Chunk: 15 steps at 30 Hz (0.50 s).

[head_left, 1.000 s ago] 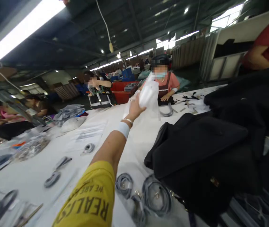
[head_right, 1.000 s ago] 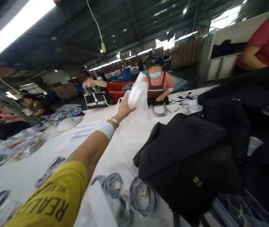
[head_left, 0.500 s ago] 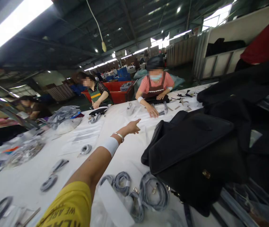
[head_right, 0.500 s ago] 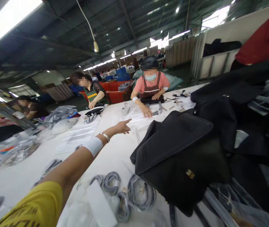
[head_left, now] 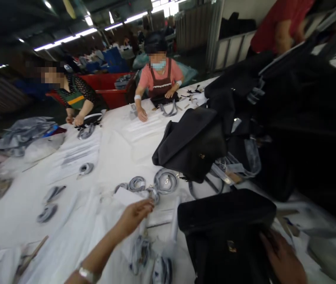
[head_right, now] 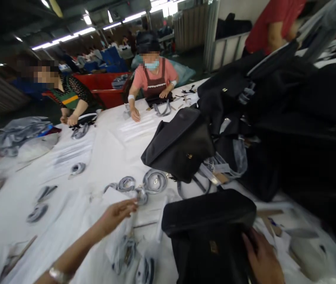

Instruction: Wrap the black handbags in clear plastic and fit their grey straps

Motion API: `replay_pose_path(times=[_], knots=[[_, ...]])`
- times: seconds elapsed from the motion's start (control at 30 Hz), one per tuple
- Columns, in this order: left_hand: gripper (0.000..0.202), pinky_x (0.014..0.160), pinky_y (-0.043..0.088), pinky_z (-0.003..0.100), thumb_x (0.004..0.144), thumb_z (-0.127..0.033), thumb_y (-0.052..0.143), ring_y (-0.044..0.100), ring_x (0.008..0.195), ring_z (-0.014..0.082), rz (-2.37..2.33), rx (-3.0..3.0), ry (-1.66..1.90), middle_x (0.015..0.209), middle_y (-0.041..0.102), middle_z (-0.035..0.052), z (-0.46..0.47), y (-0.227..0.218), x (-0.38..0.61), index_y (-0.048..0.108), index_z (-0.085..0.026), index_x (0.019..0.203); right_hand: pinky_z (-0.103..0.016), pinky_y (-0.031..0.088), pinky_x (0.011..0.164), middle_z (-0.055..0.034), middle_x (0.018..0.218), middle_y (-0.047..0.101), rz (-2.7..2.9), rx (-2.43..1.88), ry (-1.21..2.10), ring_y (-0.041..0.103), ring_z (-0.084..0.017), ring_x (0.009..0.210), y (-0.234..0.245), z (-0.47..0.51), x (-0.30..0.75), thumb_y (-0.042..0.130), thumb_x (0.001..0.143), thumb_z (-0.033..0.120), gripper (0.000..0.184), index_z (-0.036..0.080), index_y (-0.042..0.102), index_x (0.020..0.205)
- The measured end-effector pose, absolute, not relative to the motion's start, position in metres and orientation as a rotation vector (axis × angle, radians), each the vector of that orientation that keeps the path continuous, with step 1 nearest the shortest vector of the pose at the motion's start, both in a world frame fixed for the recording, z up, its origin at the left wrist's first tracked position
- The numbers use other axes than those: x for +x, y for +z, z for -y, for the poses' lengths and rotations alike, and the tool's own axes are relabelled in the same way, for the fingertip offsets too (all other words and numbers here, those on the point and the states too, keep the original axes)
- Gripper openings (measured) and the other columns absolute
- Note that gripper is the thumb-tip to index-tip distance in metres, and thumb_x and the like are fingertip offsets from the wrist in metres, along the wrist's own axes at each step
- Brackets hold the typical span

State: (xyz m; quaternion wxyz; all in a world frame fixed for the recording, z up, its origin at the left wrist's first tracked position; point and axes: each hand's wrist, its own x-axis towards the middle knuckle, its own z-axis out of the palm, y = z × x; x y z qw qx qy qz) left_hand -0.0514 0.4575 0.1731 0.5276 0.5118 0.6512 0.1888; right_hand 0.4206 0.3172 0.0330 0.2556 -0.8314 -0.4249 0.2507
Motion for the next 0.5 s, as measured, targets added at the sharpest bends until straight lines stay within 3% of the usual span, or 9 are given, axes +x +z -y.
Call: replay_pose_path(times=[0.1,0.17,0.27,0.33,0.5], knots=[[0.068,0.074,0.058,0.037,0.063,-0.063,0.080,0.072,0.097,0.0322,-1.561,0.874,0.527,0.111,0.075,0.0177,-0.369,0.126,-0.010,0.073,-0.017,0.112,-0.061,0.053,0.096,-0.0104,0.113,0.073,1.012,-2.233,0.822,0.066,-0.044,0.108,0.037,-0.319,0.429,0.057,0.073,0.067,0.044,0.034,0.073,0.098],[0.077,0.078,0.059,0.038,0.061,-0.068,0.079,0.071,0.105,0.0336,-1.574,0.739,0.573,0.121,0.071,0.0184,-0.325,0.091,0.017,0.069,-0.019,0.120,-0.058,0.057,0.090,-0.0079,0.103,0.076,0.957,-2.182,0.931,0.070,-0.042,0.099,0.044,-0.321,0.432,0.062,0.069,0.067,0.040,0.036,0.072,0.092],[0.079,0.082,0.060,0.041,0.066,-0.071,0.074,0.068,0.111,0.0352,-1.589,0.670,0.628,0.126,0.068,0.0185,-0.287,0.050,0.053,0.065,-0.019,0.125,-0.047,0.059,0.093,-0.0029,0.103,0.077,0.958,-2.019,1.124,0.072,-0.034,0.101,0.060,-0.322,0.436,0.068,0.072,0.062,0.041,0.033,0.073,0.100],[0.074,0.090,0.059,0.043,0.070,-0.068,0.073,0.064,0.120,0.0351,-1.576,0.692,0.662,0.130,0.066,0.0162,-0.278,0.035,0.071,0.065,-0.019,0.125,-0.046,0.057,0.096,-0.0049,0.111,0.076,0.947,-1.855,1.346,0.071,-0.032,0.105,0.070,-0.323,0.436,0.070,0.077,0.058,0.048,0.026,0.070,0.113],[0.067,0.118,0.036,0.044,0.081,-0.055,0.070,0.047,0.139,0.0318,-1.616,0.812,0.669,0.143,0.058,0.0136,-0.289,0.034,0.097,0.057,-0.018,0.135,-0.045,0.060,0.087,-0.0053,0.105,0.077,0.878,-1.696,1.449,0.073,-0.030,0.096,0.077,-0.328,0.434,0.074,0.077,0.056,0.047,0.022,0.070,0.109]])
